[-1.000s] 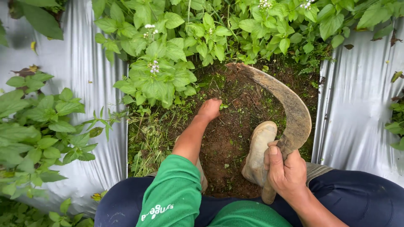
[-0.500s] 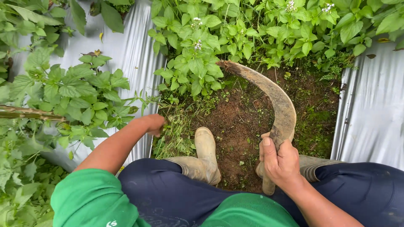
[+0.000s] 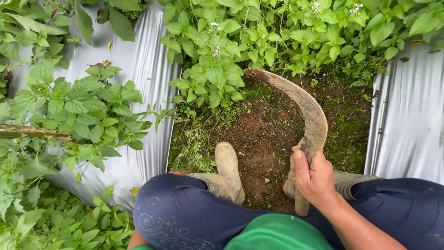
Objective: Removing weeds from a garden bed using a sickle and hands
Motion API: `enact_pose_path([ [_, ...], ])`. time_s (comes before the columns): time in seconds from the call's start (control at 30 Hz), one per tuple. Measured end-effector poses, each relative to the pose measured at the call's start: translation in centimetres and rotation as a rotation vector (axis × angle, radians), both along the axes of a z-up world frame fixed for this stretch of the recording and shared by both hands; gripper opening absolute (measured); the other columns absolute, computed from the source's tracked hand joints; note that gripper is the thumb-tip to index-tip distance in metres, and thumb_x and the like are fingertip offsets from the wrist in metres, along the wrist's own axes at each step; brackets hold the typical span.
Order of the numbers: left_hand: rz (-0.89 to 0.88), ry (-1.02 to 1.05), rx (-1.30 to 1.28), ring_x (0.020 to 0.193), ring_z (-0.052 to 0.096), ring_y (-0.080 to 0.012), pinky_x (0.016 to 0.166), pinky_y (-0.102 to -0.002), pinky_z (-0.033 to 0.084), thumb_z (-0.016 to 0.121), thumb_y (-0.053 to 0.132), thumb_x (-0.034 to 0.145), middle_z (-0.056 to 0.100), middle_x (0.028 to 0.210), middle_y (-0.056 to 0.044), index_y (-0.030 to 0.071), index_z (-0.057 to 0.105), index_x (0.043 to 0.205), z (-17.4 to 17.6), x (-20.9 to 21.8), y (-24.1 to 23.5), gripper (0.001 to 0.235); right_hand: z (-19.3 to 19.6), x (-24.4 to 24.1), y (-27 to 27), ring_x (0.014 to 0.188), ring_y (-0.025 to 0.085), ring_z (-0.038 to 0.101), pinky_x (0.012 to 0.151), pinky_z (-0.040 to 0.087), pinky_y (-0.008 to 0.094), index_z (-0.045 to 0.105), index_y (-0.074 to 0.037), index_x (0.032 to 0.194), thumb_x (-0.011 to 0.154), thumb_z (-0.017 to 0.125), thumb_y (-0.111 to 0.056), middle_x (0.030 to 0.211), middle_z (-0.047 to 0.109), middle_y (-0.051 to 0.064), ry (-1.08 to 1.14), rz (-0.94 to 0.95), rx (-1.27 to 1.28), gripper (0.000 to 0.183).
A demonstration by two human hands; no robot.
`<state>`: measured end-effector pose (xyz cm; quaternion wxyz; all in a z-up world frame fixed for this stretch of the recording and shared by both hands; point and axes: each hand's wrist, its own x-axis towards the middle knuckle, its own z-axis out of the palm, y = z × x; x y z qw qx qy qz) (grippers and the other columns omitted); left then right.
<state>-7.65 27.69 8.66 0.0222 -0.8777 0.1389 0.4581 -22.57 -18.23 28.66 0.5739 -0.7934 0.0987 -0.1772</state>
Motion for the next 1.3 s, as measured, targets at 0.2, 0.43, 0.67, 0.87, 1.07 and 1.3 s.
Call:
enact_pose_path([
  [0.2,0.058,0.251,0.097,0.115,0.07,-0.026,0.109,-0.04,0.055,0.055,0.053,0.102,0.073,0.125,-0.013,0.007,0.073,0.119,5.9,5.5,-3.1,0.053,0.4,0.0,-0.2,0.045,0.013,0.052,0.049,0.047,0.03,0.054,-0.011,0.114,0.106,0.047,-0.021,0.062,0.057,0.001,0.236,-0.026,-0.023,0.014],
  [0.43,-0.575,0.232,0.218,0.116,0.062,-0.0223,0.095,-0.034,0.059,0.06,-0.011,0.091,0.058,0.141,-0.01,0.009,0.046,0.147,16.1,10.2,-21.6,0.061,-0.8,0.0,-0.9,0.048,0.017,0.059,0.056,0.051,0.035,0.057,-0.01,0.101,0.105,0.051,-0.023,0.06,0.061,-0.001,0.316,-0.095,-0.126,0.015],
  [0.67,-1.193,-0.336,-0.091,0.156,0.009,-0.0375,0.128,-0.055,0.011,0.045,0.003,0.095,0.013,0.169,-0.023,0.01,0.026,0.157,7.0,14.6,-33.4,0.065,-2.4,0.1,-2.1,0.053,0.015,0.063,0.065,0.051,0.034,0.059,-0.009,0.11,0.106,0.049,-0.025,0.062,0.065,-0.002,0.355,-0.179,-0.168,0.019],
  [0.87,-1.004,-0.275,0.538,0.155,0.011,-0.0488,0.124,-0.062,0.013,0.059,0.024,0.098,0.012,0.17,-0.023,0.01,0.005,0.165,0.1,23.0,-28.0,0.088,-3.1,0.6,-2.4,0.048,0.016,0.058,0.058,0.05,0.03,0.058,-0.005,0.114,0.107,0.048,-0.021,0.059,0.061,0.002,0.371,-0.255,-0.069,0.021],
  [1.07,-0.059,-0.075,0.049,0.158,-0.007,-0.0359,0.123,-0.063,-0.004,0.043,0.041,0.106,-0.003,0.169,-0.023,0.018,-0.02,0.162,-2.4,18.1,-21.6,0.087,-3.8,1.4,-2.2,0.048,0.016,0.061,0.061,0.051,0.031,0.058,-0.006,0.115,0.106,0.049,-0.024,0.061,0.063,0.003,0.471,-0.247,-0.06,0.022],
  [1.3,0.12,0.098,-0.158,0.158,-0.015,-0.0304,0.125,-0.053,-0.011,0.044,0.03,0.107,-0.013,0.17,-0.02,0.016,-0.024,0.16,-1.3,14.2,-22.6,0.088,-5.1,1.6,-2.4,0.05,0.017,0.064,0.059,0.052,0.033,0.061,-0.008,0.114,0.106,0.05,-0.026,0.063,0.066,0.001,0.538,-0.198,-0.163,0.022],
])
